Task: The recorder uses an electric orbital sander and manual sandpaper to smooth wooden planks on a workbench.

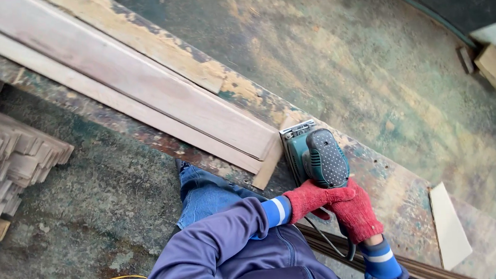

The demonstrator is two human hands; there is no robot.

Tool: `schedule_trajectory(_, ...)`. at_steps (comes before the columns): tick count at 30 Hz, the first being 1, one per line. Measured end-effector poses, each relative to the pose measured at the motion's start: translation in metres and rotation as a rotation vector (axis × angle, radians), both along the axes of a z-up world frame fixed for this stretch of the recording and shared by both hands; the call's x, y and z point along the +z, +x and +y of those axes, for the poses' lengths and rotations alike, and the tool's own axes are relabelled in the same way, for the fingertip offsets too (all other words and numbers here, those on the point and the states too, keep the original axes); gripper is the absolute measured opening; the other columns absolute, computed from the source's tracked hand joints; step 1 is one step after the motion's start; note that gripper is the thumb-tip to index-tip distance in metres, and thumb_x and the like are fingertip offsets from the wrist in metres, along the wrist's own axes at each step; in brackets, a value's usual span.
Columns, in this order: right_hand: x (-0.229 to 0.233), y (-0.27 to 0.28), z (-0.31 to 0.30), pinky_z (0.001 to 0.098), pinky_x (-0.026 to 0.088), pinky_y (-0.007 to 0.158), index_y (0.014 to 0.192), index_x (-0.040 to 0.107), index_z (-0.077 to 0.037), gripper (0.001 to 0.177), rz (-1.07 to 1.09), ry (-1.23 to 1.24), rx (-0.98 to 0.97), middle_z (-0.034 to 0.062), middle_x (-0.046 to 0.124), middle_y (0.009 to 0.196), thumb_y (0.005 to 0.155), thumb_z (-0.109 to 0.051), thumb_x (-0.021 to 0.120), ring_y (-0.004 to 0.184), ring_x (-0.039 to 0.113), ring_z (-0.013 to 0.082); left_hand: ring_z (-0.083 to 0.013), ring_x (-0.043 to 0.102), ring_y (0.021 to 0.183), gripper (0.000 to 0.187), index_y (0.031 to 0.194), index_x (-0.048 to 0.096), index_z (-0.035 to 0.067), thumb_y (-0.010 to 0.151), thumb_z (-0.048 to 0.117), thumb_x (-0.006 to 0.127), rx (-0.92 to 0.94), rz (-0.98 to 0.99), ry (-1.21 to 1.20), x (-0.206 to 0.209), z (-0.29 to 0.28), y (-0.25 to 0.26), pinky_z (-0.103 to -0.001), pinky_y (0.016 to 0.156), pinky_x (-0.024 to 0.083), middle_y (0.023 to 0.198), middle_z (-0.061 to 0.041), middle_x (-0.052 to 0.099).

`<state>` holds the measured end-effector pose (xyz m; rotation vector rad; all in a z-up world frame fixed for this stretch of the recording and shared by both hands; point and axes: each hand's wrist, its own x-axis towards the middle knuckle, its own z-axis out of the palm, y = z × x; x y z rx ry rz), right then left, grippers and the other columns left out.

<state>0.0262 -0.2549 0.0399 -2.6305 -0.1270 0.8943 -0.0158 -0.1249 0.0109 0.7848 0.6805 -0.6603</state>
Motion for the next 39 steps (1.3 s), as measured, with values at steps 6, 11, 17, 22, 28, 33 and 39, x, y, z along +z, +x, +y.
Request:
schedule_trajectory(6, -0.004, -0.016, -0.033, 0.0484, 0.056, 0.084, 0.118, 0.066, -0.006, 0.040, -0.098, 0.187, -0.175, 0.0196, 0.075, 0.106, 0.084, -0.027, 0.063, 0.100, 0.071, 0.0381, -0.0266, 0.075, 0.081, 0.092, 0.132, 0.066, 0.002, 0.058, 0.047, 0.098, -0.261, -0.025, 0.090, -0.005, -0.039, 0.010, -0.039, 0.065, 0.066, 0.107, -0.018, 0.074)
schedule_trajectory(11, -0.022, -0.017, -0.042, 0.0648, 0.051, 0.087, 0.108, 0.072, -0.005, 0.056, -0.073, 0.095, -0.472, 0.0293, 0.073, 0.098, 0.087, -0.042, 0.036, 0.104, 0.066, 0.0549, -0.0371, 0.077, 0.092, 0.084, 0.132, 0.068, -0.001, 0.066, 0.040, 0.101, -0.267, -0.013, 0.133, -0.060, -0.075, 0.006, -0.047, 0.070, 0.067, 0.116, -0.022, 0.074)
schedule_trajectory(17, -0.013, -0.012, -0.078, 0.0456, 0.058, 0.095, 0.134, 0.057, -0.033, 0.055, 0.110, 0.210, -0.448, 0.0118, 0.074, 0.107, 0.085, -0.054, 0.042, 0.109, 0.071, 0.0341, -0.0364, 0.076, 0.099, 0.070, 0.132, 0.070, 0.000, 0.073, 0.030, 0.095, -0.255, -0.019, 0.232, -0.069, -0.084, 0.012, -0.048, 0.078, 0.066, 0.119, -0.024, 0.074)
schedule_trajectory(22, -0.026, -0.012, -0.157, 0.0469, 0.055, 0.102, 0.144, 0.062, -0.016, 0.055, 0.136, 0.560, -0.546, 0.0176, 0.078, 0.110, 0.093, -0.031, 0.069, 0.106, 0.072, 0.0294, -0.0310, 0.074, 0.085, 0.047, 0.116, 0.074, 0.001, 0.075, 0.020, 0.086, -0.146, 0.101, 0.083, -0.031, -0.083, 0.011, -0.050, 0.079, 0.064, 0.098, -0.017, 0.075)
schedule_trajectory(28, -0.153, -0.025, -0.175, 0.0535, 0.049, 0.108, 0.155, 0.048, -0.019, 0.093, -0.124, -0.034, -0.451, 0.0181, 0.065, 0.132, 0.075, -0.050, 0.084, 0.124, 0.062, 0.0403, -0.0305, 0.075, 0.082, 0.042, 0.114, 0.068, 0.005, 0.077, 0.013, 0.088, -0.063, 0.146, 0.064, -0.032, -0.094, 0.004, -0.050, 0.081, 0.064, 0.091, -0.016, 0.074)
schedule_trajectory(33, -0.217, -0.047, -0.182, 0.0473, 0.055, 0.096, 0.125, 0.067, -0.028, 0.057, -0.195, 0.035, -0.530, 0.0036, 0.072, 0.097, 0.072, -0.038, 0.086, 0.104, 0.071, 0.0307, -0.0326, 0.073, 0.082, 0.043, 0.112, 0.065, 0.004, 0.074, 0.006, 0.085, -0.091, 0.170, 0.087, -0.005, -0.091, 0.009, -0.050, 0.082, 0.063, 0.090, -0.016, 0.070)
schedule_trajectory(39, -0.193, -0.039, -0.185, 0.0532, 0.052, 0.102, 0.138, 0.061, -0.027, 0.074, -0.213, -0.013, -0.670, 0.0080, 0.065, 0.125, 0.073, -0.051, 0.086, 0.118, 0.065, 0.0364, -0.0317, 0.075, 0.089, 0.053, 0.121, 0.066, 0.008, 0.075, 0.013, 0.090, -0.140, 0.117, 0.129, -0.040, -0.088, -0.004, -0.050, 0.083, 0.064, 0.098, -0.015, 0.073)
